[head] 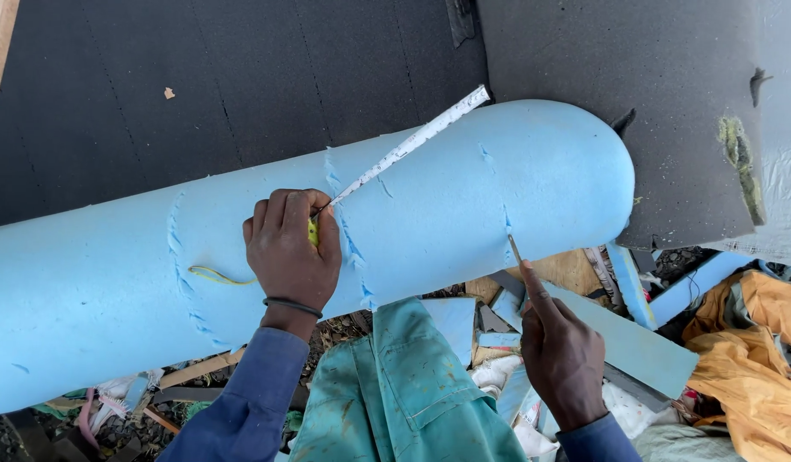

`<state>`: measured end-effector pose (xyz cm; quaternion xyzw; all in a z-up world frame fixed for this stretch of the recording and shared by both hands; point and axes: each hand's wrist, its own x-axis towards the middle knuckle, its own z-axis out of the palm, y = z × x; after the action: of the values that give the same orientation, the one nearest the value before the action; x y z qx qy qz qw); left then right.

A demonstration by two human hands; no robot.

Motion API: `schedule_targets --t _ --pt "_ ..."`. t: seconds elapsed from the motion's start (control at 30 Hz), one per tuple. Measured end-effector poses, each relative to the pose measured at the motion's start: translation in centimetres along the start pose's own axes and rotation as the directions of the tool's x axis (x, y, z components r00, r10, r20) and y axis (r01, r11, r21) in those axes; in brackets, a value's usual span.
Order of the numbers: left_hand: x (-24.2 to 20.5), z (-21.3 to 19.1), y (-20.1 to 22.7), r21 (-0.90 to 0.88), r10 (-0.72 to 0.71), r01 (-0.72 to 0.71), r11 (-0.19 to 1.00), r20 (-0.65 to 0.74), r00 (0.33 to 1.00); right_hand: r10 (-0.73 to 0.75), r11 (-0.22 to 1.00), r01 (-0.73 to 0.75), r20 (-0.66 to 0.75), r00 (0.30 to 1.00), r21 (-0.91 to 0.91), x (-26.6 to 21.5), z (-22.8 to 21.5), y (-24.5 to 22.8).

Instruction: The person measures a large blue foam roll using a yellow tape measure and a wooden stick. They repeatedly mark the foam at intervals along its length while standing in a cluttered workspace.

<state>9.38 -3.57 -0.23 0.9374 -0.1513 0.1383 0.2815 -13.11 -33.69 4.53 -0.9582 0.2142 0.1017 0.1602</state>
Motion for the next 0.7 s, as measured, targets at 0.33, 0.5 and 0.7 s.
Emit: schedule_targets --t 0.33,0.5,0.7 --pt "0.1 0.0 0.1 0.031 0.017 -0.016 0.999 -0.021 1.0 0.017 0.999 -0.016 0.033 0.999 -0.032 -1.6 0.4 0.4" --pt "0.2 0.0 0.2 0.027 0.017 -0.016 0.999 -0.036 0.999 0.093 0.995 -0.088 0.091 0.991 -0.051 -1.8 -0.2 0.7" --pt "0.1 0.1 0.2 0.013 0.005 -0.004 1.0 -0.032 0.999 -0.037 0.999 0.038 -0.064 0.997 0.017 0.3 -0.3 -0.5"
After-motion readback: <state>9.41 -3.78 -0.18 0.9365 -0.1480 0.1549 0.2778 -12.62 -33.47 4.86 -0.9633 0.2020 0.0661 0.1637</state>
